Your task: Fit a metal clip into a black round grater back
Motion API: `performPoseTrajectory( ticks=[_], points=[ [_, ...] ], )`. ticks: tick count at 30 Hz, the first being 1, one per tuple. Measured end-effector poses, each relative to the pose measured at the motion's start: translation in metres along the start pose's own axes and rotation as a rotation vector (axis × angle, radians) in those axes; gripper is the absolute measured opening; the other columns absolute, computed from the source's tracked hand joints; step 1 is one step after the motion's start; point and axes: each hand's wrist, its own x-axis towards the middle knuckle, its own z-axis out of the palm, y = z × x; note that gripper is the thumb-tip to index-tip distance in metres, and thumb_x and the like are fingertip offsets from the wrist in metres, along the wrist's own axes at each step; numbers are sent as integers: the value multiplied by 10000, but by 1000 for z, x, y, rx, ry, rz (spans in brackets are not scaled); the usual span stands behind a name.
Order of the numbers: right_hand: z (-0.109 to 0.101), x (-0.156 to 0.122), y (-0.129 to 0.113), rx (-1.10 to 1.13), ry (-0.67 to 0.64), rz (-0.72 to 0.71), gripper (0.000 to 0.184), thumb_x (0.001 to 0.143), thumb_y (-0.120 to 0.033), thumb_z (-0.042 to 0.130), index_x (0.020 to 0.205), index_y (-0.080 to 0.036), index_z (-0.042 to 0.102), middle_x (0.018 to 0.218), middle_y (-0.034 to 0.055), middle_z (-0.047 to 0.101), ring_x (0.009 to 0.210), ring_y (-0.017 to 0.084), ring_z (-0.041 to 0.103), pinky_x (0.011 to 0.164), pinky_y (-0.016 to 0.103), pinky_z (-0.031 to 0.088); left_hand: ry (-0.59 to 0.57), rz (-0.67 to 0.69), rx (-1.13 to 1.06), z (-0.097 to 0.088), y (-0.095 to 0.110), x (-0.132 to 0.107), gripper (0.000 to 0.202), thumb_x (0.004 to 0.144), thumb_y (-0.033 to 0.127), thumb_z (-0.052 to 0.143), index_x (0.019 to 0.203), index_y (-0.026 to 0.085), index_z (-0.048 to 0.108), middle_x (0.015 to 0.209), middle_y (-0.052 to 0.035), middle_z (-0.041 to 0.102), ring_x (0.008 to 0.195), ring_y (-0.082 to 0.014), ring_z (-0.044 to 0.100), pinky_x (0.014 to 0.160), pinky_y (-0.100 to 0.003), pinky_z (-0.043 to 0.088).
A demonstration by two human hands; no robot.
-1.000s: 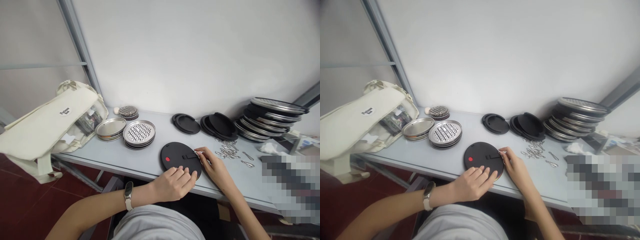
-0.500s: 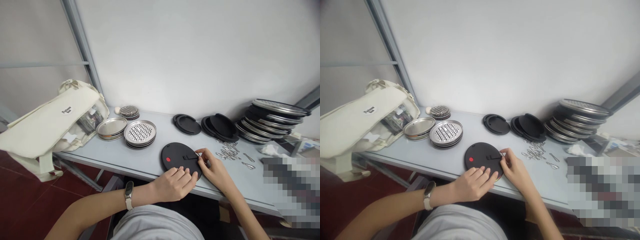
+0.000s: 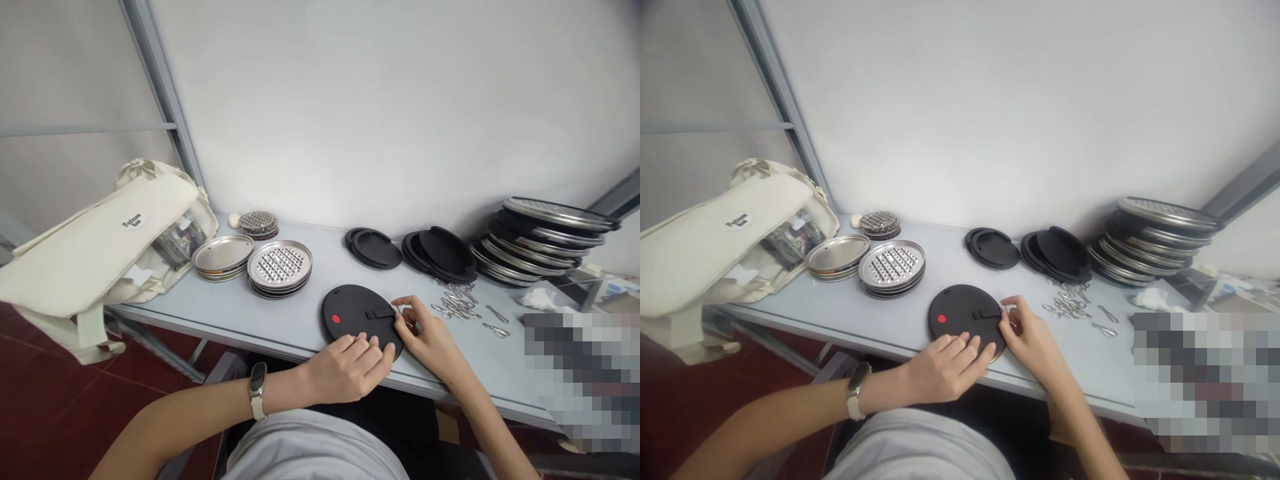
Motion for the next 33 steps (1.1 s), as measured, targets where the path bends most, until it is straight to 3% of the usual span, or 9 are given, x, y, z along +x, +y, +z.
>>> performPoseTrajectory(
  ticks=[19, 24, 30, 33],
  points=[
    [-1, 0, -1, -1, 16, 11, 193, 917, -361, 439, 1048, -221, 462, 565, -82, 429, 518, 138, 456, 564, 248, 395, -9, 4, 2, 0, 0, 0, 337, 981, 307, 539, 1242, 106, 613, 1079, -112, 659, 922, -183, 614, 760, -279, 428],
    [-2, -1, -3, 29, 30, 2, 192, 920, -344, 444, 1068, -224, 466, 616, -57, 478, 562, 149, 505, 592, 260, 432, -12, 5, 3, 0, 0, 0, 347, 975, 304, 552, 1249, 98, 602, 1074, -104, 659, 917, -179, 627, 757, -286, 436],
    [-2, -1, -4, 34, 13, -32, 207, 962, -342, 377, 1098, -219, 475, 669, -19, 550, 601, 165, 557, 604, 267, 451, -97, 30, 21, 1, 1, -2, 385, 993, 321, 520, 1301, 92, 552, 1120, -137, 651, 954, -189, 636, 774, -282, 446],
    [-1, 0, -3, 13, 21, -30, 223, 977, -356, 357, 1090, -221, 494, 684, -11, 577, 595, 166, 563, 606, 270, 449, -72, 24, 19, 1, 1, -2, 372, 992, 316, 521, 1289, 96, 566, 1109, -134, 654, 945, -187, 631, 778, -280, 445]
  ],
)
